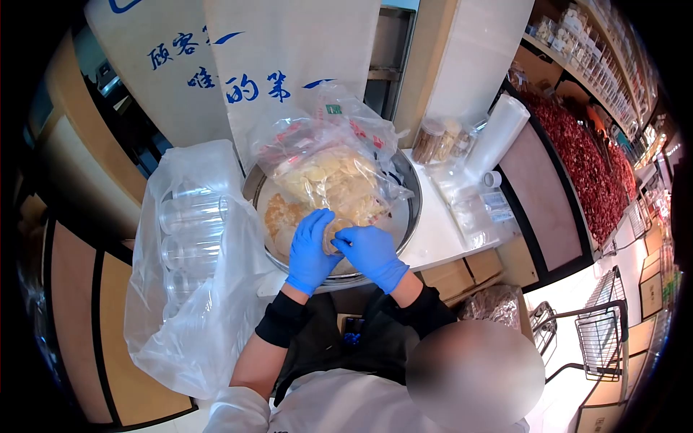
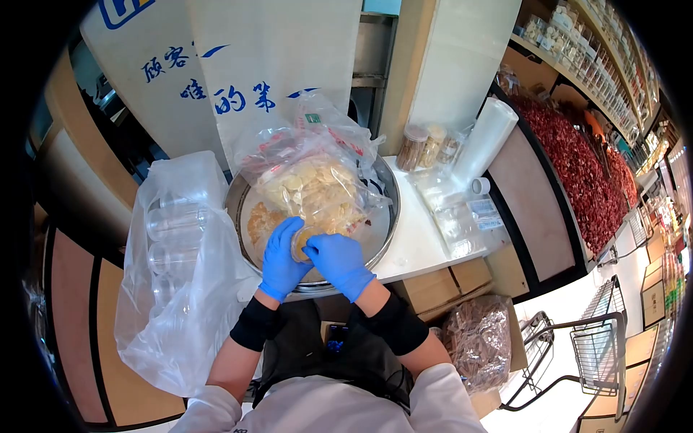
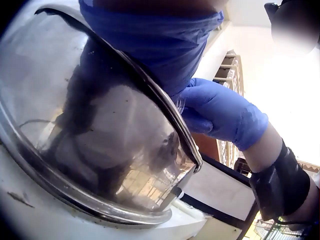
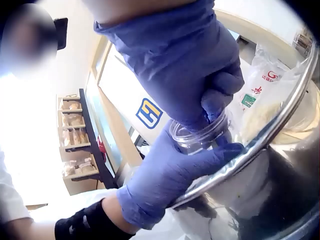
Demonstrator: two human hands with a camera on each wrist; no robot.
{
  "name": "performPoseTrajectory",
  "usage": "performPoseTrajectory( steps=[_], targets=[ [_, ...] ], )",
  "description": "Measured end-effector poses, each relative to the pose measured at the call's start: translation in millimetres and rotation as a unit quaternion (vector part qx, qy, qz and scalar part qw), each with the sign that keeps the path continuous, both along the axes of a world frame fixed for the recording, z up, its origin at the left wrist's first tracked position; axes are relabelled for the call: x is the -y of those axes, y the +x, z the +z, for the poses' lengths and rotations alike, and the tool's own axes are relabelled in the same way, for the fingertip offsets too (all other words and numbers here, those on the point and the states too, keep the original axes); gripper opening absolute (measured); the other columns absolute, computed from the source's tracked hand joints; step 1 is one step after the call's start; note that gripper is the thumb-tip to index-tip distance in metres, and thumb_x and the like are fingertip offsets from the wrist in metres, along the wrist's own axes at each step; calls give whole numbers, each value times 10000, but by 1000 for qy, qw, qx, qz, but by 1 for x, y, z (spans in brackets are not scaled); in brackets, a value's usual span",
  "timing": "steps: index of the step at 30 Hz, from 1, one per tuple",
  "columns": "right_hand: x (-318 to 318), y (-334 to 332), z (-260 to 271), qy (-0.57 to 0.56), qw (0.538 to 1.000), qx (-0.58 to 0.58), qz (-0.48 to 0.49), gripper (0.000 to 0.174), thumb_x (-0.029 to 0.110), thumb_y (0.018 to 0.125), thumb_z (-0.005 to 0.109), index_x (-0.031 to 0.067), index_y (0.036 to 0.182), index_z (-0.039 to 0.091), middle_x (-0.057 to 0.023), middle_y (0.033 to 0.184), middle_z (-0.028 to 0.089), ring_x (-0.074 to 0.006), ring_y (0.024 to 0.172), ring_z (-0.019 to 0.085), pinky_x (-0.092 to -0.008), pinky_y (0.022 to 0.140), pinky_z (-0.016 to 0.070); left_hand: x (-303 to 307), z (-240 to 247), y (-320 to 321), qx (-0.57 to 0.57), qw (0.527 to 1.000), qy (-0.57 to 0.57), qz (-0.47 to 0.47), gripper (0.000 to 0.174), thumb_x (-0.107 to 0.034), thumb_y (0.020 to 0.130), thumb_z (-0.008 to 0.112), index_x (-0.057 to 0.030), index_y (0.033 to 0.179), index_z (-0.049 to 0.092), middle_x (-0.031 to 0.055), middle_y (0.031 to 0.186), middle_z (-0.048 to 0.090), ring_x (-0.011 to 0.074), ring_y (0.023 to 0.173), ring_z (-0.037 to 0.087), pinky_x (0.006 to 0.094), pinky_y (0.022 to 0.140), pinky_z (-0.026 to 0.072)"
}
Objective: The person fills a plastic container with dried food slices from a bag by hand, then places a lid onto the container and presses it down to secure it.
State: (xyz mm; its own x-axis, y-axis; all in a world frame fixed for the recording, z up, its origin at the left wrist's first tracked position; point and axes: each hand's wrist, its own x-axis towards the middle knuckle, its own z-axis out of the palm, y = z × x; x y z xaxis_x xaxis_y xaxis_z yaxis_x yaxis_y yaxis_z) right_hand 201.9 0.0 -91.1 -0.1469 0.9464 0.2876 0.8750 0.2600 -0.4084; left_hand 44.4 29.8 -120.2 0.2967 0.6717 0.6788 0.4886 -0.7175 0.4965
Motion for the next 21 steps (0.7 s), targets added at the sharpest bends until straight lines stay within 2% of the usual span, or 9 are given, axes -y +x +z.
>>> performPoseTrajectory(
  steps=[1, 3, 7, 9, 12, 18, 21],
  targets=[
    [-1, 2, 0, -1, 1000, -2, -1, 175, 319, 878, 658, 171, 922, 740, -118, 746, 677, -296, 677, 673, -387, 611, 526, -1, -1, 0, -8, 1000, 4, 2, 777, -128, 623, 866, -79, 1311, 508, 155, 1321, 553, 350, 1236, 527, 426, 1040, 442],
    [-2, 6, 3, 4, 998, -28, 63, 188, 318, 885, 642, 181, 964, 744, -124, 774, 688, -311, 699, 679, -409, 641, 534, -2, -1, 0, -19, 1000, 5, 3, 789, -121, 617, 874, -78, 1316, 512, 161, 1326, 556, 349, 1240, 533, 418, 1042, 450],
    [3, 6, 7, -22, 997, -56, 57, 175, 260, 874, 627, 144, 970, 716, -137, 811, 690, -347, 743, 669, -449, 673, 529, 1, -1, 0, -24, 1000, 2, 4, 803, -115, 618, 879, -76, 1327, 504, 153, 1347, 545, 343, 1256, 529, 412, 1053, 446],
    [5, 7, 10, 71, 994, -85, 23, 207, 279, 870, 689, 185, 1046, 743, -117, 812, 702, -305, 712, 683, -397, 650, 539, 0, -2, 1, -14, 1000, 0, 6, 810, -118, 623, 883, -74, 1334, 498, 148, 1356, 542, 339, 1260, 529, 408, 1054, 446],
    [20, 6, 31, 128, 983, -131, -10, 198, 249, 855, 723, 164, 1032, 745, -100, 811, 706, -267, 677, 679, -357, 628, 536, 0, -3, 2, 39, 999, -36, 9, 830, -129, 637, 890, -66, 1354, 477, 141, 1368, 537, 327, 1265, 529, 402, 1056, 445],
    [21, 5, 36, 164, 975, -153, 5, 149, 237, 876, 688, 150, 991, 723, -64, 799, 702, -249, 657, 676, -342, 587, 522, 2, 0, 0, 40, 998, -42, 7, 854, -139, 638, 898, -57, 1367, 461, 149, 1367, 535, 324, 1262, 531, 397, 1055, 443],
    [16, -4, 26, 188, 969, -158, -13, 142, 239, 879, 668, 157, 986, 715, -66, 797, 702, -252, 656, 677, -347, 580, 520, 3, 0, 0, 48, 998, -46, 1, 835, -144, 645, 893, -84, 1358, 463, 156, 1373, 521, 344, 1286, 508, 412, 1056, 443]
  ],
)
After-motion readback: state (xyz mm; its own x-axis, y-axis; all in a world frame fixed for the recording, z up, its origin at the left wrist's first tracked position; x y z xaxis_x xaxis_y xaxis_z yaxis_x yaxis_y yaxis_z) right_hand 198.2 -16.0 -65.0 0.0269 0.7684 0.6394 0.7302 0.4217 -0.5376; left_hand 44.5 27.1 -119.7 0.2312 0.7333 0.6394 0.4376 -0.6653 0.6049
